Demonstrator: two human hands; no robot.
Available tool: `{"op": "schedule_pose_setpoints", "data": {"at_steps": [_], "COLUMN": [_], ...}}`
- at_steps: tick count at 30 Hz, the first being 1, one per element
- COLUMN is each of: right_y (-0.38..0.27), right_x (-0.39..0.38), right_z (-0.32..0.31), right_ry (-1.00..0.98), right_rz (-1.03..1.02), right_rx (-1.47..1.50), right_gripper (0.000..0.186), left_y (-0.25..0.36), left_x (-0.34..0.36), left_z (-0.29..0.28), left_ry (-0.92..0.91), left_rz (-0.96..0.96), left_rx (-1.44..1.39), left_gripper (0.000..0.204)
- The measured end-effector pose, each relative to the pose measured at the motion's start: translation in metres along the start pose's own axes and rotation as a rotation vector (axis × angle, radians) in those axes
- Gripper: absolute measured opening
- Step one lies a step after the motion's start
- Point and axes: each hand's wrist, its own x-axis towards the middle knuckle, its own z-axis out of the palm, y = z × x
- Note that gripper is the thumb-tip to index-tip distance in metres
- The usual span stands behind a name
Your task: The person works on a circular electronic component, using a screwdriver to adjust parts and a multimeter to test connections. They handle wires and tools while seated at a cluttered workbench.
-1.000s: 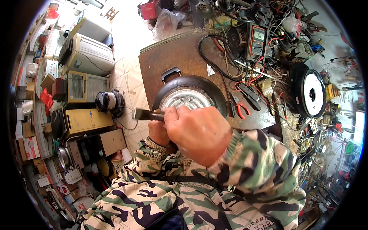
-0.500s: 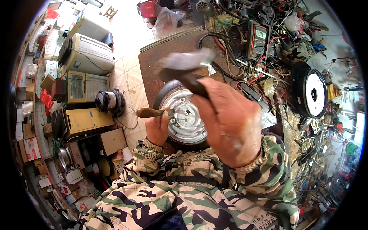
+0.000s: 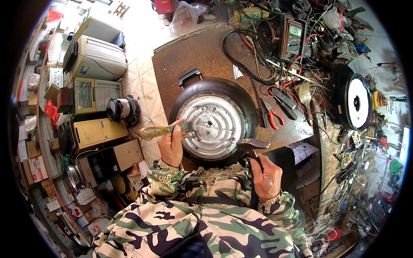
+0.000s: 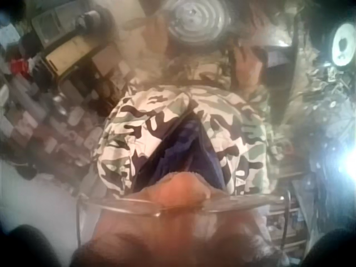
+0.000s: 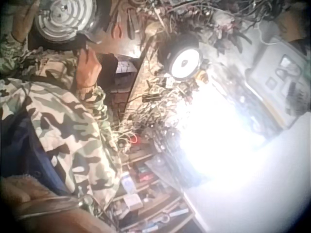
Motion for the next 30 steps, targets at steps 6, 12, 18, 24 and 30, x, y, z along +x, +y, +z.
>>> {"op": "schedule_pose_setpoints", "data": {"at_steps": [6, 12, 18, 24, 30], "right_y": [-0.009, -0.004, -0.005, -0.042, -0.123], "right_x": [0.001, 0.002, 0.002, 0.017, 0.041], "right_z": [0.006, 0.013, 0.014, 0.017, 0.016], "right_ry": [0.005, 0.009, -0.023, -0.033, -0.07], "right_rz": [-0.03, -0.077, -0.092, -0.345, -0.855], "right_rx": [0.02, 0.008, -0.002, -0.086, -0.357], "right_gripper": [0.022, 0.023, 0.022, 0.026, 0.04], "left_y": [-0.001, 0.0, 0.004, 0.018, 0.01], "left_x": [-0.002, -0.005, -0.007, 0.001, -0.003], "left_z": [0.003, 0.005, 0.008, 0.006, 0.016], "left_ry": [-0.012, -0.001, 0.01, -0.065, 0.004], "left_rz": [0.064, 0.07, 0.168, 0.24, 0.246], "left_rx": [0.111, 0.183, 0.255, 0.448, 0.313], "left_gripper": [0.024, 0.023, 0.023, 0.02, 0.026]}}
